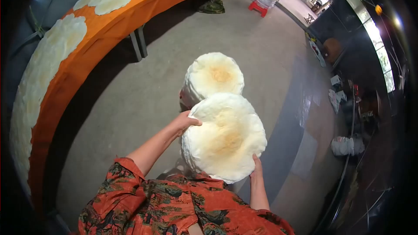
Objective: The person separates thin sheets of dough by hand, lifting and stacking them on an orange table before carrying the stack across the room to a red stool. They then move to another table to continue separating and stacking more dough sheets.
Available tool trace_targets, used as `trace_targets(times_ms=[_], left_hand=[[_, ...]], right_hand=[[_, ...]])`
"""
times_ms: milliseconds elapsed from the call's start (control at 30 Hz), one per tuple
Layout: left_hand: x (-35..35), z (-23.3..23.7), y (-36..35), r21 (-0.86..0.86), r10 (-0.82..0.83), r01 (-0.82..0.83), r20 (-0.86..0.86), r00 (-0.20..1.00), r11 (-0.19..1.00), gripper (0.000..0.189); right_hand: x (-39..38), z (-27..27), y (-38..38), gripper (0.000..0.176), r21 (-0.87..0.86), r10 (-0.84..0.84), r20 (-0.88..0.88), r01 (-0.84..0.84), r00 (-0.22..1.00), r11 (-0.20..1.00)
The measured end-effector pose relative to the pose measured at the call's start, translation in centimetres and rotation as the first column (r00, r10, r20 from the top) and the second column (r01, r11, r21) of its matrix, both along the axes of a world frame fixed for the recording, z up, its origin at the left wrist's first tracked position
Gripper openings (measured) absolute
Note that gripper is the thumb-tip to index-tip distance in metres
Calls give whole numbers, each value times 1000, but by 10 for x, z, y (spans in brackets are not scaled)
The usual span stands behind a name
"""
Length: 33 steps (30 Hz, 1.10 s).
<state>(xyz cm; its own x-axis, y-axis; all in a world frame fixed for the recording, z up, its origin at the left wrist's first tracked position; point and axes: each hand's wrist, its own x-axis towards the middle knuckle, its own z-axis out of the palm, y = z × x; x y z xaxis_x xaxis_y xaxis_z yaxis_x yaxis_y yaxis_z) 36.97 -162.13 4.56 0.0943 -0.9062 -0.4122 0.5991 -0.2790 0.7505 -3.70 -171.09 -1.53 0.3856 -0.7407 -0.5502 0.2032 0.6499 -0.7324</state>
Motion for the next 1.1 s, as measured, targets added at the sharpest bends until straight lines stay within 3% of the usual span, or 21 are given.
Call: trace_targets(times_ms=[167, 300, 433, 500, 600, 700, 733, 767, 867, 967, 1100], left_hand=[[54, 3, -109, 54, -11, 5, 108, 994, 999, 50], [108, -2, -188, 38, 66, -72, 137, 988, 997, 52], [126, 7, -207, 87, 90, -96, 73, 993, 992, 49], [161, -5, -237, 100, 66, -82, 149, 987, 992, 50], [177, -49, -258, 168, -20, -28, 278, 960, 985, 58], [193, -128, -274, 145, 47, -47, 2, 999, 988, 77], [194, -181, -265, 256, -177, 90, 338, 925, 962, 95], [192, -185, -263, 287, -175, 65, 379, 909, 956, 97], [169, -162, -249, 399, -208, 15, 445, 871, 917, 100], [179, -135, -256, 497, -313, 91, 384, 869, 863, 99], [188, -124, -258, 527, -306, 112, 297, 905, 843, 100]], right_hand=[[49, -7, -107, 55, -21, -69, 47, 70, 996, 997], [116, -1, -200, 57, 17, -12, 22, 12, 1000, 1000], [123, -13, -227, 54, 8, -37, -66, 38, 997, 999], [159, -23, -255, 52, 46, -25, -70, 29, 997, 999], [161, -73, -280, 52, 150, -4, -139, 25, 990, 988], [157, -125, -299, 49, 315, -7, -278, 98, 960, 944], [149, -120, -296, 46, 315, 12, -300, 88, 954, 945], [153, -115, -294, 44, 306, -3, -324, 108, 946, 946], [157, -78, -284, 40, 311, -17, -413, 159, 911, 937], [151, -82, -281, 34, 325, -51, -448, 216, 893, 921], [173, -76, -278, 30, 333, -77, -490, 268, 868, 904]])
